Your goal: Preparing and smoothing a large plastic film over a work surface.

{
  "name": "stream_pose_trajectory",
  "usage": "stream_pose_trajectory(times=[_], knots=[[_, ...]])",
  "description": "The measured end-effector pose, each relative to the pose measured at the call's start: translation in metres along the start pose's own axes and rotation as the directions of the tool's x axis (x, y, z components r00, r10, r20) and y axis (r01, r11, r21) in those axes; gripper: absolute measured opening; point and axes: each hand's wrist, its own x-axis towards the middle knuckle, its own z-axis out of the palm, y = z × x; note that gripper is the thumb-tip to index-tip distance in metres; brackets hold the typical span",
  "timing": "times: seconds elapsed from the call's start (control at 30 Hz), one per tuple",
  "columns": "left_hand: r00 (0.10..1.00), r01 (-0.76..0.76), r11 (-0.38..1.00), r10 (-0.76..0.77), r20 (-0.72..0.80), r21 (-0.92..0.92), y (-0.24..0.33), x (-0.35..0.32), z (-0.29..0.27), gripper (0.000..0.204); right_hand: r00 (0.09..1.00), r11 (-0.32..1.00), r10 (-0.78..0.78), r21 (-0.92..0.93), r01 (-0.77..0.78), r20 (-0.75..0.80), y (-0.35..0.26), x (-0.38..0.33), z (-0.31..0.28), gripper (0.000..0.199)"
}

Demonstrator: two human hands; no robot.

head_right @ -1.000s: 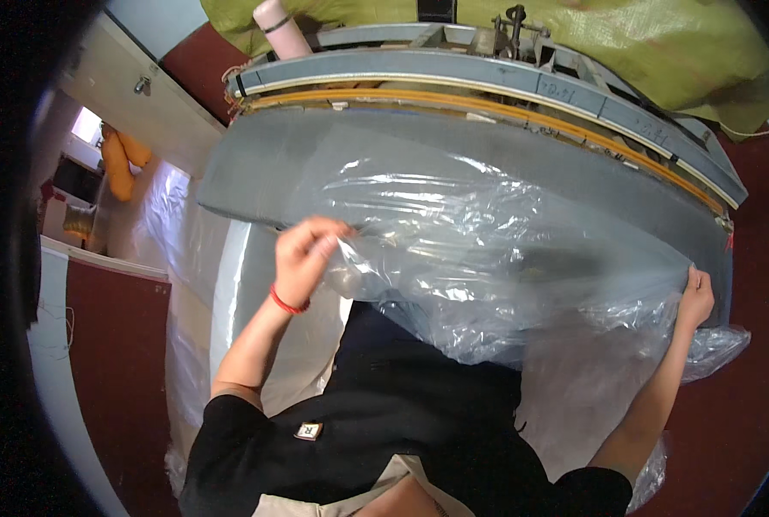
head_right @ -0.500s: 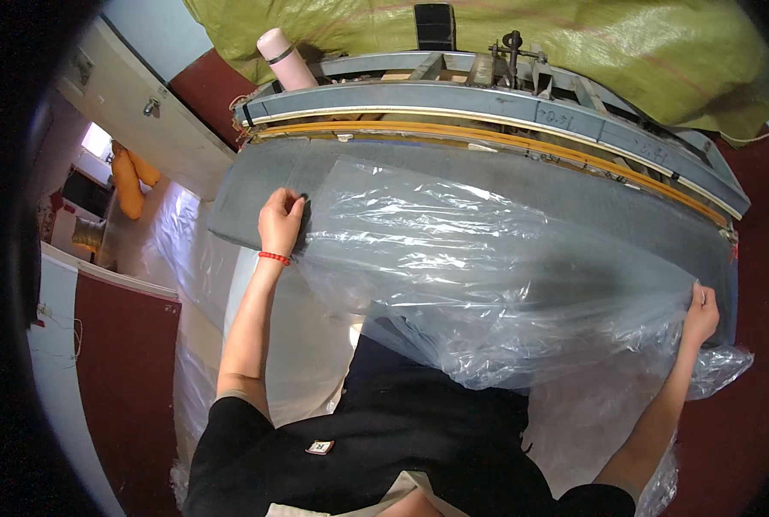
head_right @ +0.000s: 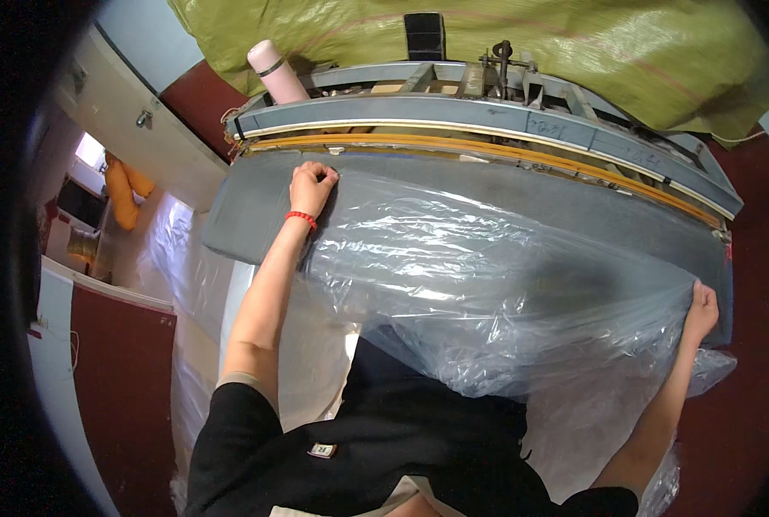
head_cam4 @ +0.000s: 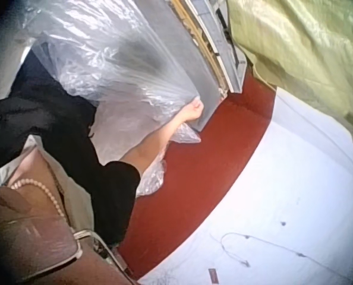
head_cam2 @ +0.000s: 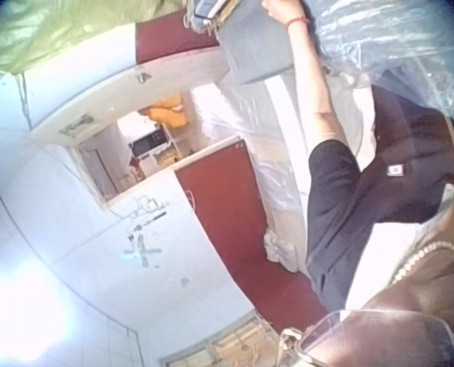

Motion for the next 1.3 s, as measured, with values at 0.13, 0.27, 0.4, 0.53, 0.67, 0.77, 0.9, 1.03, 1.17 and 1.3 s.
stream_pose_trajectory(times=[0.13,0.27,0.4,0.53,0.67,0.77,0.9,1.03,1.17,1.3], knots=[[0.958,0.043,0.884,-0.169,-0.233,-0.465,-0.021,0.017,0.030,0.013,0.990,0.931,0.027,0.365,0.024,-0.135,-0.006,0.025,0.037,0.024],[0.890,0.131,0.787,-0.361,-0.278,-0.604,-0.037,0.049,0.040,0.022,0.972,0.883,0.086,0.469,0.027,-0.218,-0.024,0.067,0.102,0.020],[0.859,0.134,0.654,-0.451,-0.241,-0.745,-0.062,0.071,0.047,0.012,0.967,0.894,0.042,0.441,0.076,-0.253,-0.081,0.082,0.144,0.018],[0.898,0.125,0.605,-0.407,-0.170,-0.786,-0.051,0.077,0.050,0.012,0.970,0.758,0.171,0.652,-0.016,-0.175,-0.071,0.092,0.153,0.020],[0.852,0.163,0.625,-0.479,-0.210,-0.764,-0.042,0.074,0.045,0.014,0.945,0.778,0.211,0.628,-0.009,-0.248,-0.066,0.094,0.154,0.019],[0.778,0.245,0.483,-0.615,-0.127,-0.841,-0.021,0.075,0.028,0.009,0.916,0.845,0.257,0.531,-0.060,-0.306,-0.065,0.095,0.143,0.017],[0.732,0.240,0.430,-0.669,-0.128,-0.870,-0.038,0.079,0.033,0.003,0.882,0.758,0.426,0.613,-0.225,-0.203,-0.105,0.084,0.123,0.015],[0.856,0.235,0.358,-0.517,0.018,-0.903,-0.054,0.077,0.040,0.008,0.962,0.750,0.268,0.638,-0.172,-0.055,-0.080,0.090,0.092,0.018],[0.948,0.287,0.543,-0.278,0.153,-0.789,-0.024,0.038,-0.019,0.012,0.917,0.904,0.001,0.393,0.170,-0.399,-0.117,0.043,-0.005,0.026],[0.966,0.071,0.495,-0.251,-0.064,-0.866,-0.016,-0.011,-0.084,0.009,0.773,0.881,0.239,0.466,0.083,-0.588,0.000,-0.015,-0.062,0.027]])
